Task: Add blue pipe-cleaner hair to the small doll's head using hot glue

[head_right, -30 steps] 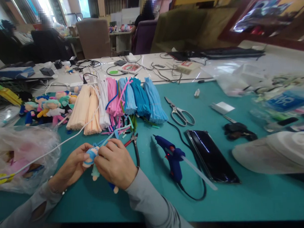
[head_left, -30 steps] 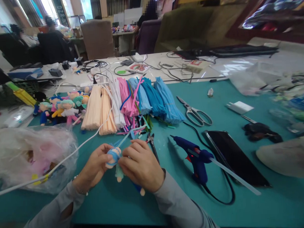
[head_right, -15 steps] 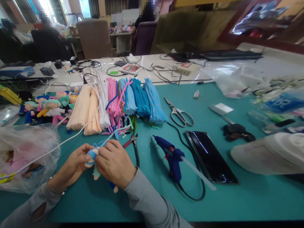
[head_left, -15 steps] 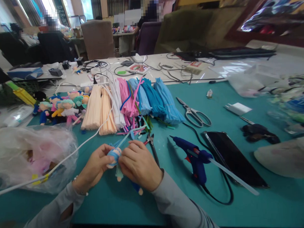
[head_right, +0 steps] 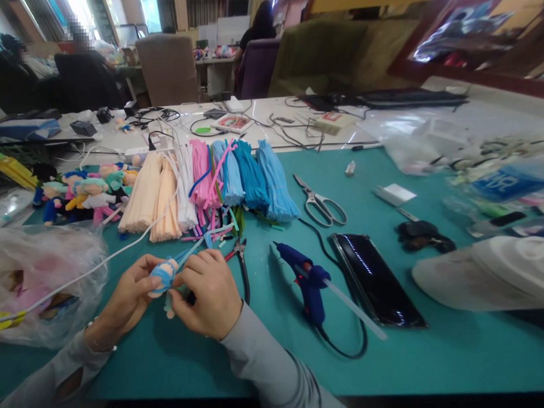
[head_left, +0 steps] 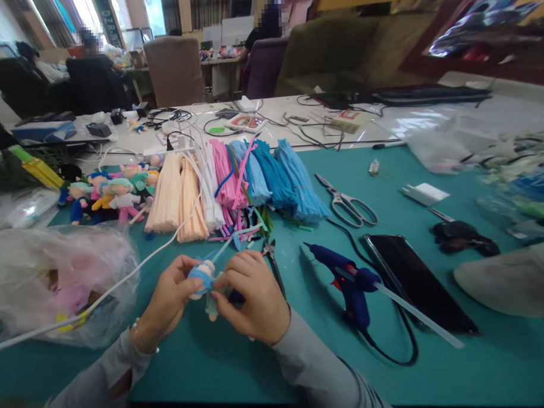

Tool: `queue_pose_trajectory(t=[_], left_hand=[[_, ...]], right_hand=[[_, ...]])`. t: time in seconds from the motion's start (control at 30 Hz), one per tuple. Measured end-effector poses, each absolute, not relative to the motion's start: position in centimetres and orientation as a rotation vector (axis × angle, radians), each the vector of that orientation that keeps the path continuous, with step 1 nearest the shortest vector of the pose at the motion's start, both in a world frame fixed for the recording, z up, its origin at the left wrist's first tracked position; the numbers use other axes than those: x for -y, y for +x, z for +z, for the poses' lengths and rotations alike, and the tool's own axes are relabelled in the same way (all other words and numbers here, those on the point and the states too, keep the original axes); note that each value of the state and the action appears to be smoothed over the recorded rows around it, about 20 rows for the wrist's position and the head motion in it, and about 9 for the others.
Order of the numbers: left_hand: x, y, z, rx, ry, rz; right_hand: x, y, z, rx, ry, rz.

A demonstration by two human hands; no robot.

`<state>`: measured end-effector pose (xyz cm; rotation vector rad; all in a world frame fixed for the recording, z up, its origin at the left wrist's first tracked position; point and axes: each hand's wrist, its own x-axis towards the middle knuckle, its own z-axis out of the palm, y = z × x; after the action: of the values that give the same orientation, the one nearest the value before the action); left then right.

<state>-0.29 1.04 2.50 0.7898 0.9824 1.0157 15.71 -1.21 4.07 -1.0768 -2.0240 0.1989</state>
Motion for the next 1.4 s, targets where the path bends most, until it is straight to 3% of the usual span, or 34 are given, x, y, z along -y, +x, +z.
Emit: queue_pose_trajectory(t=[0.73, 1.4], left_hand=[[-0.8, -0.2, 1.3, -0.927, 0.935, 1.148], [-1.2, -0.3, 2.4, -0.962, 0.718, 0.927]], right_hand=[[1.4, 14.7, 3.5, 1.809, -1.274, 0.383], [1.2, 15.5, 3.5, 1.828, -1.228, 0.578]])
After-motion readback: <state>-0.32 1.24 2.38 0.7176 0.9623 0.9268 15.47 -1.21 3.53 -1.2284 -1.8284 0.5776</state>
